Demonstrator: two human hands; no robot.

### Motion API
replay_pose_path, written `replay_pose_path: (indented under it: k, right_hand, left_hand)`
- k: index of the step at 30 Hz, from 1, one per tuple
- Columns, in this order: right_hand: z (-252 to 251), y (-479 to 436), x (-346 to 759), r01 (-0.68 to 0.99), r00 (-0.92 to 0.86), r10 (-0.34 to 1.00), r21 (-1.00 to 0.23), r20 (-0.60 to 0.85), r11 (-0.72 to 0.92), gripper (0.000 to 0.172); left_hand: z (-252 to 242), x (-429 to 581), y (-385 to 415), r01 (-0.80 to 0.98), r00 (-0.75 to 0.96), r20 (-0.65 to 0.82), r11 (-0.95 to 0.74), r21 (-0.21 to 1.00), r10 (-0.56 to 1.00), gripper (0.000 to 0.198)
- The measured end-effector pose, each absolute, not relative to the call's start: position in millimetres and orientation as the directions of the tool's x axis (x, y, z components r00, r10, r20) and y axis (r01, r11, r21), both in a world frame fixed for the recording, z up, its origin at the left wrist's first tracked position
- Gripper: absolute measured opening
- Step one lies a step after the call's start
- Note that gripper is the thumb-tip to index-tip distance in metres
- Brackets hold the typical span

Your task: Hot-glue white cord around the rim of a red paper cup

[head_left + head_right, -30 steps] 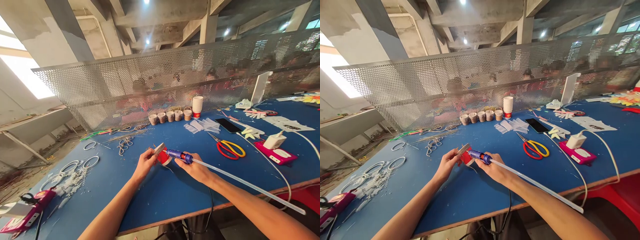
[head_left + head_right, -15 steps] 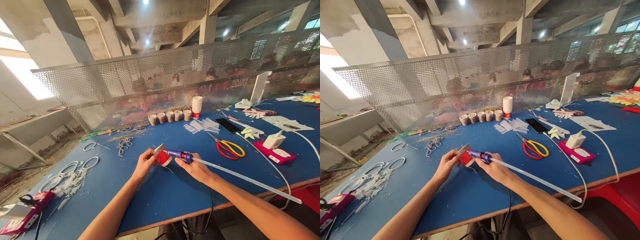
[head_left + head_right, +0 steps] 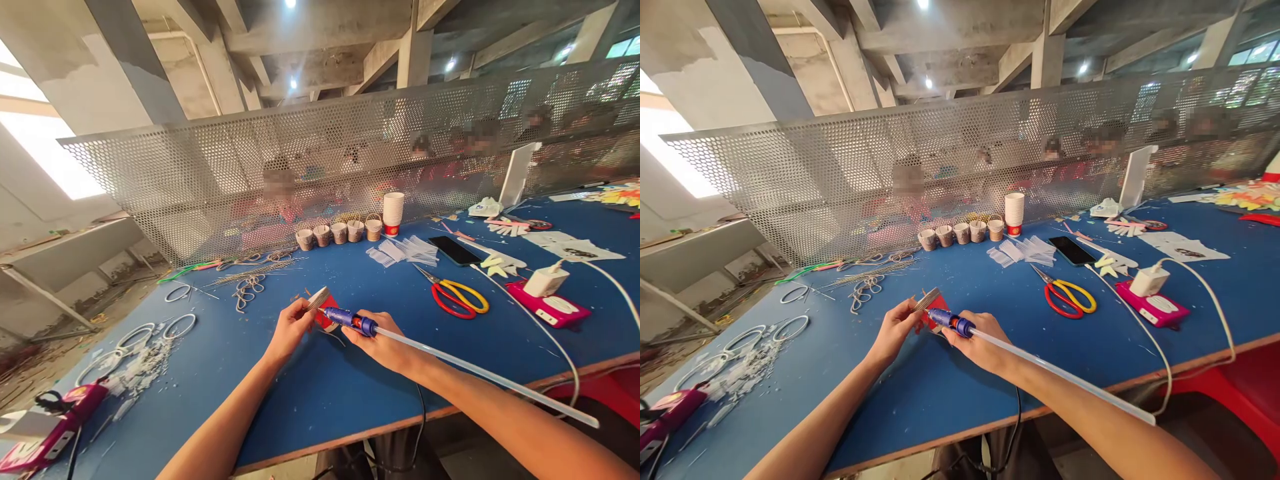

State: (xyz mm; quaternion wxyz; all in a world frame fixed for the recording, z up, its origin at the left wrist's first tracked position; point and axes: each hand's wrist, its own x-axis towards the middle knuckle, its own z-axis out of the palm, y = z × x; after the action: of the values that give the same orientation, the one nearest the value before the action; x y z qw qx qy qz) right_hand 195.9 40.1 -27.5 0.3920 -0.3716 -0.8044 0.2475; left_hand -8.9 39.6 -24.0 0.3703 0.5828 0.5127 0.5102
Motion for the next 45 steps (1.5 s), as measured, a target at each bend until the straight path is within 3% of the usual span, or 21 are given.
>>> replay_pose_path:
  k: [7,12,19,29,37,45]
  right_hand:
    - [-28.0,44.9,201.3,0.409,-0.346,0.819,-0.711,0.458,0.571,0.031]
    - [-25.2,51.7,208.0,0.315,-0.341,0.896,-0.864,0.283,0.393,0.038]
    - [-26.6,54.7,210.1,0.288,-0.339,0.929,-0.925,0.145,0.249,0.045]
    - [-22.7,53.0,210.4,0.263,-0.356,0.929,-0.942,0.103,0.206,0.043]
    - [-23.7,45.2,203.7,0.293,-0.385,0.877,-0.864,0.286,0.410,0.039]
    - [-25.3,54.8,209.9,0.257,-0.343,0.927,-0.934,0.153,0.250,0.039]
  left_hand:
    - [-21.7,-9.4,38.1,0.212,-0.041,0.214,-0.201,0.956,0.976,0.020]
    - [-20.6,-11.6,37.7,0.197,-0.034,0.215,-0.204,0.959,0.976,0.020]
    - [-22.4,-13.1,39.5,0.160,-0.028,0.216,-0.209,0.965,0.976,0.020]
    - [-23.0,-13.6,39.4,0.135,-0.011,0.209,-0.206,0.969,0.978,0.023]
    - [-25.0,-11.6,40.3,0.136,-0.009,0.198,-0.195,0.971,0.980,0.022]
    - [-23.4,-14.2,39.4,0.101,0.002,0.201,-0.200,0.975,0.980,0.022]
